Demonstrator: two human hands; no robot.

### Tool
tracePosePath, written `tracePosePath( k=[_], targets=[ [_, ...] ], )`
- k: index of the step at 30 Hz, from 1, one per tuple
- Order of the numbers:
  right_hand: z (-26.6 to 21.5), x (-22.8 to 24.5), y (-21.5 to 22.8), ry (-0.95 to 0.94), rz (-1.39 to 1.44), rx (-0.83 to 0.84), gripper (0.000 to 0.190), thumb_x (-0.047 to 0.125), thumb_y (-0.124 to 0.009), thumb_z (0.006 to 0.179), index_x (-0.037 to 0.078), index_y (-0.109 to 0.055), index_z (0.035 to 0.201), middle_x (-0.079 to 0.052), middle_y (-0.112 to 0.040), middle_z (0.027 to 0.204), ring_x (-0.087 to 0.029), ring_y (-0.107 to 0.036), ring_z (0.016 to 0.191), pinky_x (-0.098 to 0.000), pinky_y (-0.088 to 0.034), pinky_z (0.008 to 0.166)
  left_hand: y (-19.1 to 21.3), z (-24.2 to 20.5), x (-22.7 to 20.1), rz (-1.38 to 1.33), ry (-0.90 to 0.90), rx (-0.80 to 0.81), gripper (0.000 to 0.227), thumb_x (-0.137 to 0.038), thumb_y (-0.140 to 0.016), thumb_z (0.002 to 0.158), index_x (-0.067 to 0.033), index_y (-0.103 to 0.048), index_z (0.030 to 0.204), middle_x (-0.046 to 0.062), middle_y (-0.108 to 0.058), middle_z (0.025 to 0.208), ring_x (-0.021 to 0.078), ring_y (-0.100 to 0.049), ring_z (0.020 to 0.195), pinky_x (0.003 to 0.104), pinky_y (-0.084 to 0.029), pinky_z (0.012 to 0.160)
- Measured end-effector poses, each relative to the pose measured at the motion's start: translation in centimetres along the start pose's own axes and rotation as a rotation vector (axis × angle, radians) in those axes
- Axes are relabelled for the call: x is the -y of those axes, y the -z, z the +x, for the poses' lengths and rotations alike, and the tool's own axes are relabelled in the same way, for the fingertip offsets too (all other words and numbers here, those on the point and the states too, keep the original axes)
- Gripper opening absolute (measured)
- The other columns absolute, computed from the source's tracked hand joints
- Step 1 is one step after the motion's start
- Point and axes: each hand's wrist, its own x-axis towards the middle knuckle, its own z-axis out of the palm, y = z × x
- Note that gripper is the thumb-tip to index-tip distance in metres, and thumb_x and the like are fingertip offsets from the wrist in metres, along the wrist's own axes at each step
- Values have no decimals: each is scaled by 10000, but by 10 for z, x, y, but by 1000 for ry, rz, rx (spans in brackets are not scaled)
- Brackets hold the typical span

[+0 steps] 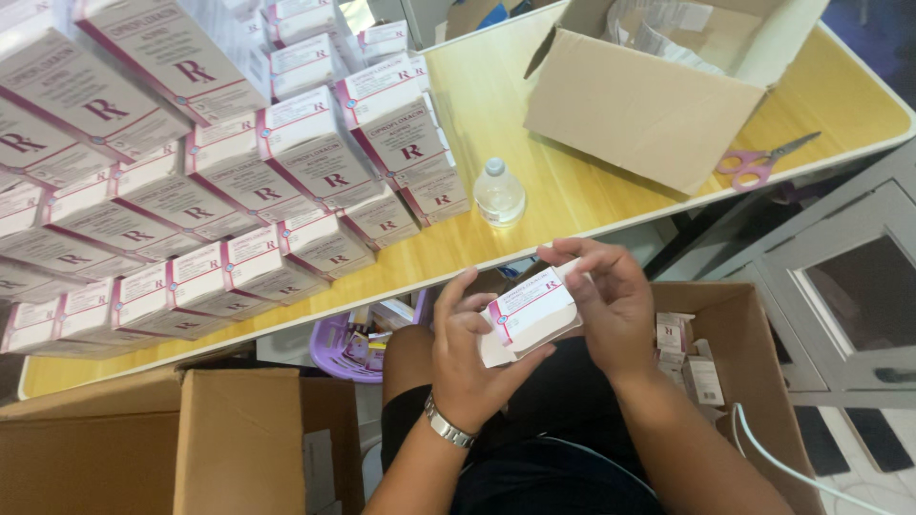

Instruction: The person repeatedly picks up small white boxes, opens them, inserts a small plastic bottle, and closes the boxes. They then place the filled boxes into a larger cardboard box on the floor.

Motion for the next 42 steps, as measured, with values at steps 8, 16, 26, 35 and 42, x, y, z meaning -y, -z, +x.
tracePosePath(
  k=[8,16,26,35,42],
  targets=[
    [1,-19,-18,414,-750,-86,216,40,-678,965,28,-614,1171,-116,-528,1171,-254,-543,1065,-322,-500,911,31,10,9,275,-82,140,858,-243,-924,750,-20,-469,1441,190,-660,1290,382,-656,1191,446,-553,982],
    [11,-6,-31,439,-710,187,374,130,-621,950,30,-611,1310,-156,-567,1310,-314,-565,1206,-406,-457,1070,38,7,11,219,121,68,1038,-244,-935,714,19,-358,1536,212,-640,1274,365,-645,1146,433,-538,960],
    [30,-14,-68,316,-701,318,543,195,-741,919,59,-540,1405,-247,-405,1568,-428,-435,1449,-474,-384,1187,56,49,38,70,335,-11,994,-59,-864,646,-25,-380,1514,213,-542,1433,334,-577,1308,408,-504,1061],
    [21,-35,-64,451,-772,197,419,217,-793,883,129,-612,1251,-212,-483,1404,-375,-519,1309,-437,-464,1099,59,48,40,31,344,44,943,-47,-883,653,-45,-410,1469,180,-536,1393,305,-557,1307,390,-488,1068],
    [43,-44,-27,481,-289,194,688,360,-658,987,113,-350,1550,-139,-456,1412,-261,-507,1328,-424,-415,1201,67,42,33,115,228,104,854,-81,-912,704,-58,-448,1420,146,-583,1342,274,-623,1210,375,-524,1011]
  ],
)
